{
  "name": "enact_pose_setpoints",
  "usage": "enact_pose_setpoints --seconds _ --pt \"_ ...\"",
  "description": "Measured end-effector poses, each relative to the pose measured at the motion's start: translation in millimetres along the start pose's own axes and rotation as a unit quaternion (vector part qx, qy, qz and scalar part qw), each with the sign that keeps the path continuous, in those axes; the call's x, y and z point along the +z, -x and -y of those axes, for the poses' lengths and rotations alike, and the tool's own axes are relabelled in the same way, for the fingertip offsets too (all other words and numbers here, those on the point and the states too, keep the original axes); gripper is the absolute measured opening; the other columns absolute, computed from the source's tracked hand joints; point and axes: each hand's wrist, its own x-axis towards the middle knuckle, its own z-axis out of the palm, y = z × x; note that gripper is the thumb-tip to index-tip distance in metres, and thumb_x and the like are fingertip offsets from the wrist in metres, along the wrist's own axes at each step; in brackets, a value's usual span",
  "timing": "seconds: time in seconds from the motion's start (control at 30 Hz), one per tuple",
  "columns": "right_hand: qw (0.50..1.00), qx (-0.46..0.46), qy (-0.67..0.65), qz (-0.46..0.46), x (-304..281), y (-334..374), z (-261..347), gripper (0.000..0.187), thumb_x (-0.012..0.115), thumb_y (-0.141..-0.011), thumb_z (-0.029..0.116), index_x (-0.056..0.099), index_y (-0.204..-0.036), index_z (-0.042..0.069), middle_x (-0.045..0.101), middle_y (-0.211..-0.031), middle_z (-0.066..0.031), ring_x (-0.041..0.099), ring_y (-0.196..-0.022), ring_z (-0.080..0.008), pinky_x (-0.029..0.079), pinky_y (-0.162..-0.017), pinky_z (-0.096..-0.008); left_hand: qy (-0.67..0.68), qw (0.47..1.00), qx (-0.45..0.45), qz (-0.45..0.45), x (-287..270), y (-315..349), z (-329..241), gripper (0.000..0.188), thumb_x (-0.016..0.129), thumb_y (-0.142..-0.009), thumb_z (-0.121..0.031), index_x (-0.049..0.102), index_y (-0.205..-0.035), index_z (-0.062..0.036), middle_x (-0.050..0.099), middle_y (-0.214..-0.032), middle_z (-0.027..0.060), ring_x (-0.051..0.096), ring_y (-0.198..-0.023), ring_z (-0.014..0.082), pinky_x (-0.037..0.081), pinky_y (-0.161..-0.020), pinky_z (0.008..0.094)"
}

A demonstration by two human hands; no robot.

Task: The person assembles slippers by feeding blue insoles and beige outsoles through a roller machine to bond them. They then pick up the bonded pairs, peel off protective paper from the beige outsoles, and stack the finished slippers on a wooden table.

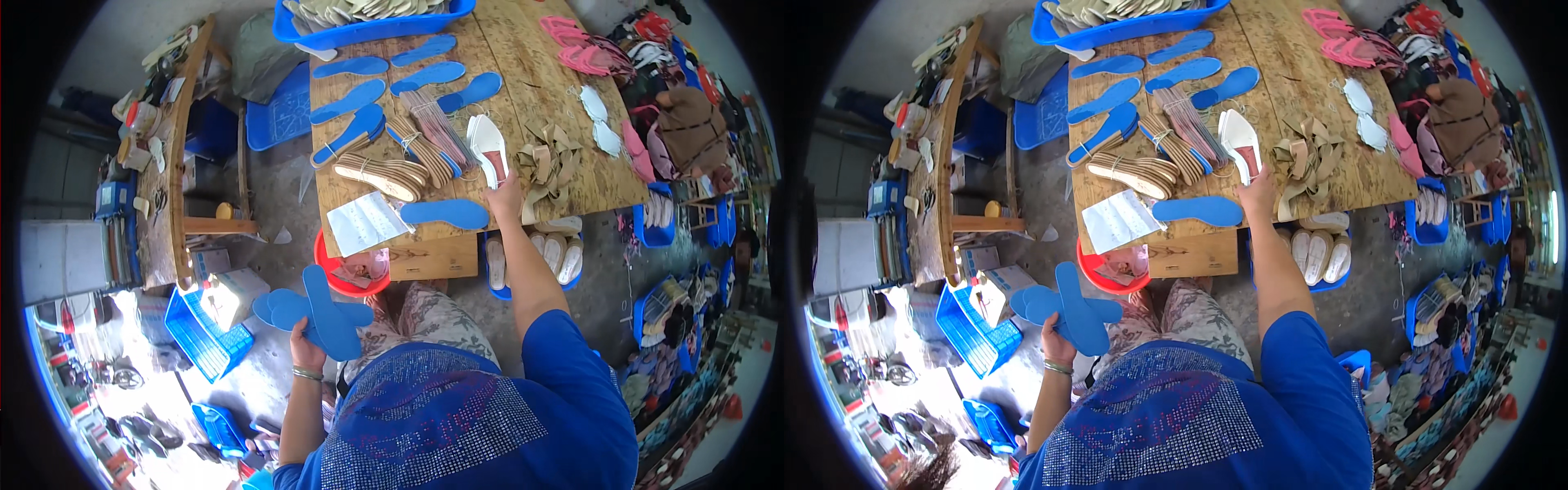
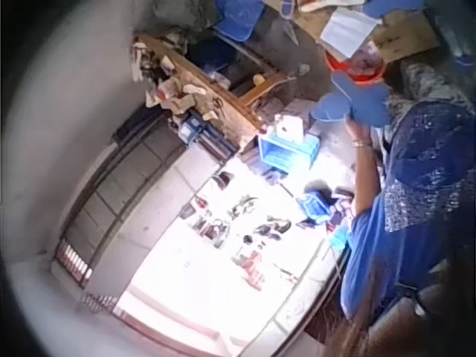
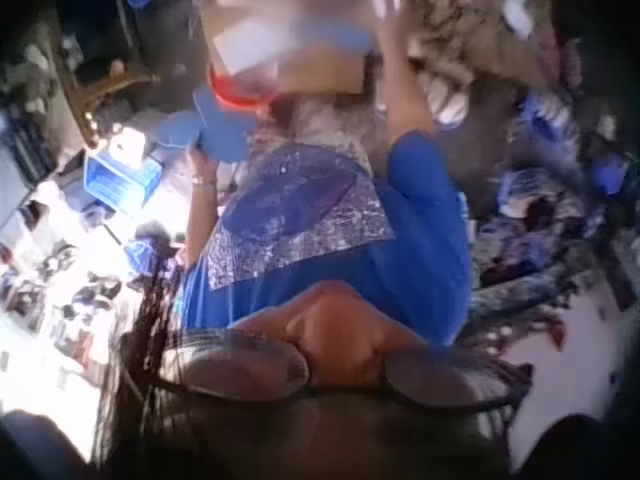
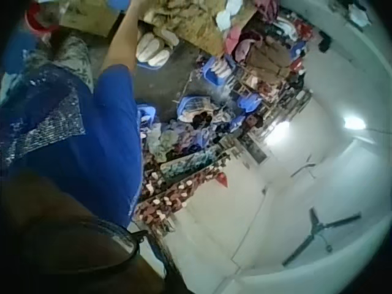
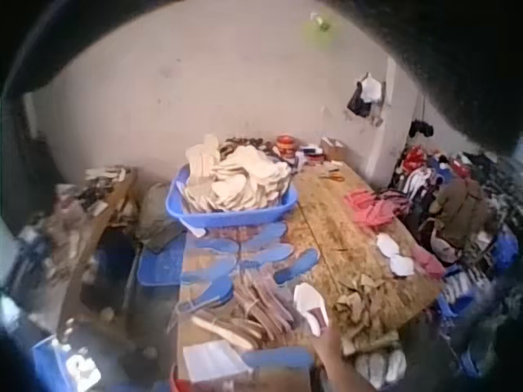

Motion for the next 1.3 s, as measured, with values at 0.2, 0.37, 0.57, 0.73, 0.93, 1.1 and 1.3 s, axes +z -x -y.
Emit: enact_pose_setpoints --seconds 0.2,0.37,0.57,0.73,0.93,1.1,1.3 --pt "0.971 0.015 -0.230 -0.062 11.2 -52.1 -17.3 0.067 0.075 -0.062 0.020 0.048 -0.120 0.001 0.063 -0.098 -0.0195 0.062 -0.089 -0.0378 0.048 -0.078 -0.0436 0.018 1.000 0.014 -0.006 39.3 15.4 41.1 0.034 0.055 -0.087 -0.019 0.056 -0.114 0.0018 0.063 -0.113 0.0137 0.061 -0.104 0.0291 0.046 -0.096 0.0438" --pt "0.952 0.048 -0.299 -0.036 19.2 -108.1 -23.1 0.072 0.077 -0.063 0.023 0.044 -0.122 -0.002 0.062 -0.106 -0.0192 0.061 -0.095 -0.0356 0.047 -0.083 -0.0415 0.023 0.999 0.036 -0.018 64.2 29.0 60.9 0.033 0.054 -0.087 -0.018 0.057 -0.113 0.0022 0.064 -0.112 0.0139 0.062 -0.103 0.0292 0.046 -0.096 0.0439" --pt "0.953 0.042 -0.300 -0.031 23.2 -136.6 -26.6 0.072 0.080 -0.063 0.017 0.043 -0.121 -0.003 0.058 -0.103 -0.0137 0.059 -0.090 -0.0241 0.046 -0.079 -0.0361 0.046 0.998 0.040 -0.031 61.9 42.4 72.8 0.032 0.054 -0.087 -0.017 0.056 -0.113 0.0025 0.065 -0.110 0.0141 0.062 -0.102 0.0293 0.047 -0.095 0.0435" --pt "0.992 0.050 -0.106 -0.047 11.9 -130.6 -6.5 0.083 0.080 -0.066 0.032 0.040 -0.133 0.003 0.059 -0.117 -0.0189 0.057 -0.107 -0.0368 0.047 -0.089 -0.0465 0.069 0.996 0.049 -0.038 40.3 45.9 82.3 0.034 0.055 -0.087 -0.018 0.055 -0.114 0.0020 0.064 -0.112 0.0155 0.061 -0.104 0.0312 0.046 -0.097 0.0456" --pt "0.999 -0.009 -0.034 -0.020 -6.0 -118.1 15.3 0.087 0.078 -0.071 0.032 0.033 -0.139 0.003 0.046 -0.133 -0.0214 0.043 -0.125 -0.0369 0.039 -0.101 -0.0482 0.081 0.994 0.055 -0.048 56.8 52.0 88.5 0.030 0.053 -0.087 -0.014 0.055 -0.112 0.0035 0.064 -0.110 0.0143 0.062 -0.102 0.0285 0.046 -0.096 0.0415" --pt "0.975 -0.198 -0.056 -0.083 -9.9 -90.9 20.9 0.072 0.073 -0.077 0.024 0.038 -0.137 0.006 0.046 -0.131 -0.0177 0.041 -0.124 -0.0375 0.037 -0.100 -0.0500 0.077 0.996 0.034 -0.007 60.0 34.1 94.9 0.030 0.053 -0.087 -0.011 0.054 -0.114 0.0034 0.063 -0.112 0.0144 0.061 -0.104 0.0282 0.045 -0.097 0.0414" --pt "0.914 -0.211 -0.241 0.247 -36.5 29.2 36.7 0.052 0.073 -0.079 0.021 0.052 -0.124 0.006 0.062 -0.110 -0.0132 0.059 -0.098 -0.0235 0.049 -0.082 -0.0355 0.076 0.996 0.021 0.046 94.1 18.6 99.9 0.035 0.054 -0.089 -0.010 0.050 -0.121 0.0039 0.061 -0.117 0.0148 0.059 -0.108 0.0279 0.044 -0.100 0.0415"
